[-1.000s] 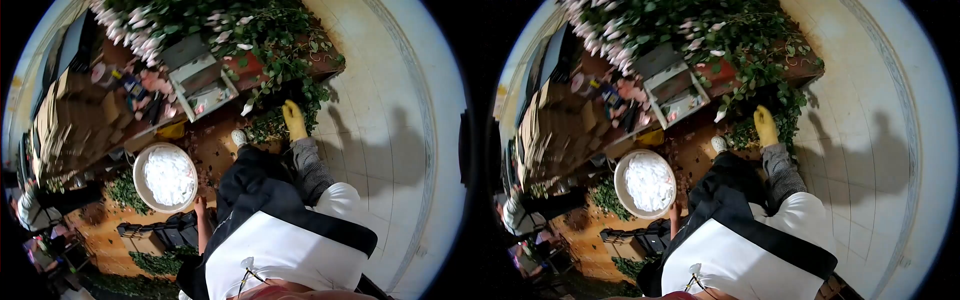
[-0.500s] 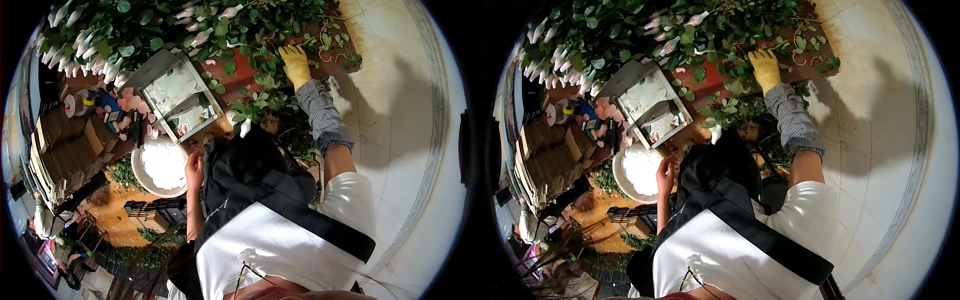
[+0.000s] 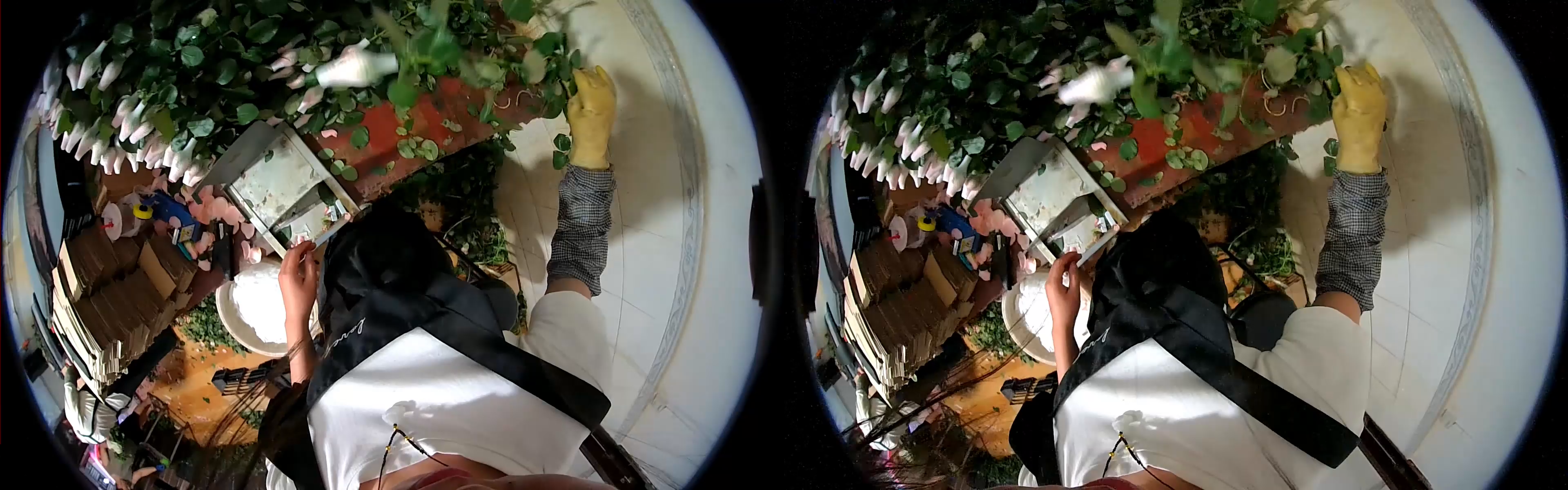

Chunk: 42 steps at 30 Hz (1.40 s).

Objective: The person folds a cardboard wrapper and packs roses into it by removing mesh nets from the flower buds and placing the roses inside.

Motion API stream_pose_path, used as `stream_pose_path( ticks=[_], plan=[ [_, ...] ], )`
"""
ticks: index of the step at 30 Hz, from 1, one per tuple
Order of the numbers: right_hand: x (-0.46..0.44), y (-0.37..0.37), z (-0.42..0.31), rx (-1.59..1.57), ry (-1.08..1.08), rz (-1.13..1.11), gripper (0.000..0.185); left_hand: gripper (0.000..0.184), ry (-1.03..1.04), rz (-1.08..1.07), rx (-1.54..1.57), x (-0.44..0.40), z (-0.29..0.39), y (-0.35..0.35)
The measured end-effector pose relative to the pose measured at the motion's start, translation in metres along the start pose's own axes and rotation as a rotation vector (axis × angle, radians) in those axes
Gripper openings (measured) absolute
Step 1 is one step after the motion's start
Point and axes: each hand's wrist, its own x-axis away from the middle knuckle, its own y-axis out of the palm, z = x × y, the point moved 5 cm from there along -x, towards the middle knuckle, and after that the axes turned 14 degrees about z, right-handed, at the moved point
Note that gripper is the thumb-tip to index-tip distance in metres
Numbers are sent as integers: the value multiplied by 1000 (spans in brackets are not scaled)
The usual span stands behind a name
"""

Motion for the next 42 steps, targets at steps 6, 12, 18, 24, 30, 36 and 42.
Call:
stream_pose_path(
  ticks=[6,12,18,24,30,36,42],
  plan=[
    [-26,36,-18,-18,110,65,44,15,163,121,48,-22,30,-20],
    [-142,36,-77,77,-139,379,20,15,245,232,6,-29,40,-30],
    [-75,235,-157,-290,452,-157,23,13,281,242,-77,-30,50,-13],
    [-15,288,-229,-157,144,-283,42,12,165,222,-150,-22,68,-10],
    [-32,301,-229,-195,-409,-122,32,12,146,254,-197,-25,76,-9],
    [-90,237,-183,-717,-204,148,30,14,151,229,-271,-31,88,0],
    [-109,210,-127,-608,105,464,29,10,50,330,-160,-12,62,3]
  ],
)
